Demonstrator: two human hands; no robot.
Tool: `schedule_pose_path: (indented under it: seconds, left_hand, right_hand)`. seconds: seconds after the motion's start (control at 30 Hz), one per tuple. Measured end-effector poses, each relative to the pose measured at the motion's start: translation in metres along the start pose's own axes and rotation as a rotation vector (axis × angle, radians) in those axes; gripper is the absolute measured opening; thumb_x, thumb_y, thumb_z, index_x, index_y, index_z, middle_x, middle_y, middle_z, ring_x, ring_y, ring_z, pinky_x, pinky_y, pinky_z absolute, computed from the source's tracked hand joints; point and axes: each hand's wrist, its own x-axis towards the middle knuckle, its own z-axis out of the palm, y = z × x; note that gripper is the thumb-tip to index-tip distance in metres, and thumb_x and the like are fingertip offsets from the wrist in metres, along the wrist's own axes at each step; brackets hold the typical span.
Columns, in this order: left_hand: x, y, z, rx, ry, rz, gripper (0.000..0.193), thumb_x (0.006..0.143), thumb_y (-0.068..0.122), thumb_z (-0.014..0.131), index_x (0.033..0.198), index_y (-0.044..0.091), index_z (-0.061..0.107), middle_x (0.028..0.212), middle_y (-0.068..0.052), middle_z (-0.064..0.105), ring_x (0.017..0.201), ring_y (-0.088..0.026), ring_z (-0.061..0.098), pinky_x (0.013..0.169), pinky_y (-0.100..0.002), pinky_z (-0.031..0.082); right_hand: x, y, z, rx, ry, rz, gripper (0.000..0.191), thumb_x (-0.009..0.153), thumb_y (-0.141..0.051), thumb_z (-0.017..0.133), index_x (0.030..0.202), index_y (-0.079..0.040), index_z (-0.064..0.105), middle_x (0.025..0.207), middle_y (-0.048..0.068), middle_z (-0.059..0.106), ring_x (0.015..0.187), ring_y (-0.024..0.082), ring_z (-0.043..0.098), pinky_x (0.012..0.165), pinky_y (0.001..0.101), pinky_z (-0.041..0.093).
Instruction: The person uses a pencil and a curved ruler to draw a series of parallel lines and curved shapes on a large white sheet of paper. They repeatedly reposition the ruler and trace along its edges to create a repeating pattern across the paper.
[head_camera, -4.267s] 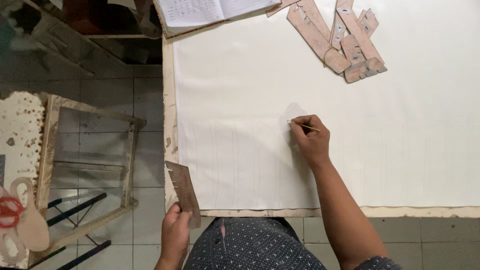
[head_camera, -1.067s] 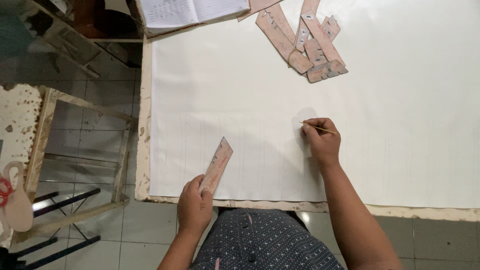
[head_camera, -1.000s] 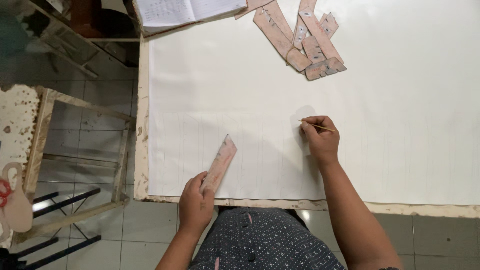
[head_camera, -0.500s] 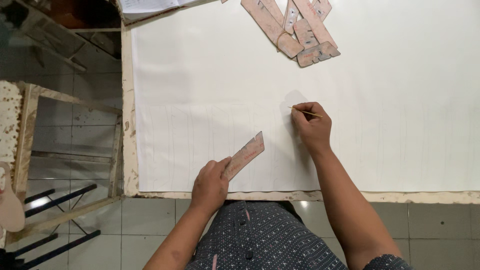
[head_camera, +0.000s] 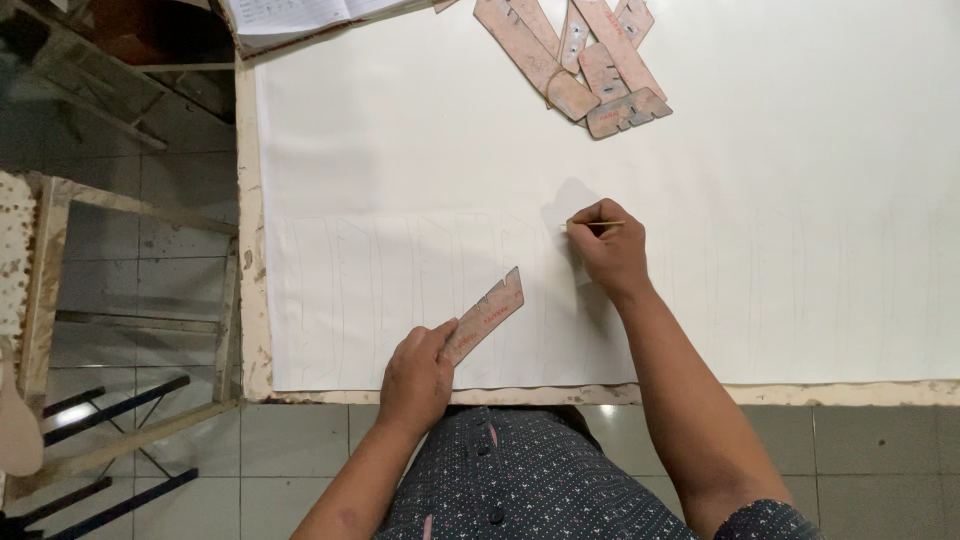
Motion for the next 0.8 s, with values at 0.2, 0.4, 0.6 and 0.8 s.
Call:
schedule_pose_path:
  seconds: [0.2,0.4,0.6,0.8]
  left_hand:
    - [-0.008,-0.003,0.003,0.002,-0.075,-0.017,0.045,0.090,0.006,0.055,0.134,0.012,0.064,0.100,-0.009,0.062,0.093,-0.026,0.063,0.086,-0.041,0.053]
    - [-0.016,-0.004,0.002,0.012,-0.093,0.004,0.045,0.092,0.007,0.053,0.135,0.012,0.063,0.102,-0.009,0.063,0.095,-0.026,0.063,0.088,-0.040,0.052]
    - [-0.023,-0.003,0.002,0.028,-0.117,-0.006,0.046,0.092,0.009,0.054,0.137,0.011,0.061,0.102,-0.009,0.062,0.095,-0.026,0.063,0.087,-0.040,0.052]
    - [-0.025,-0.004,0.004,0.031,-0.091,0.045,0.047,0.090,0.010,0.054,0.136,0.011,0.063,0.101,-0.010,0.063,0.093,-0.027,0.063,0.086,-0.041,0.052]
  right_hand:
    - [-0.073,0.009,-0.043,0.192,0.127,0.086,0.008,0.092,-0.010,0.070,0.094,-0.005,0.064,0.092,0.007,0.072,0.081,0.012,0.071,0.073,0.0279,0.063]
    - [-0.184,0.030,-0.069,0.018,0.121,0.489,0.009,0.093,-0.012,0.070,0.098,-0.005,0.067,0.086,0.013,0.072,0.072,0.020,0.068,0.063,0.0359,0.059]
    - [-0.230,0.051,-0.061,0.103,0.100,0.146,0.010,0.091,-0.008,0.071,0.099,-0.003,0.068,0.098,0.005,0.074,0.091,0.012,0.070,0.081,0.0264,0.058]
    - [-0.235,0.054,-0.060,0.022,0.106,0.194,0.008,0.090,-0.009,0.072,0.096,-0.005,0.071,0.094,0.004,0.075,0.087,0.012,0.071,0.078,0.0268,0.059]
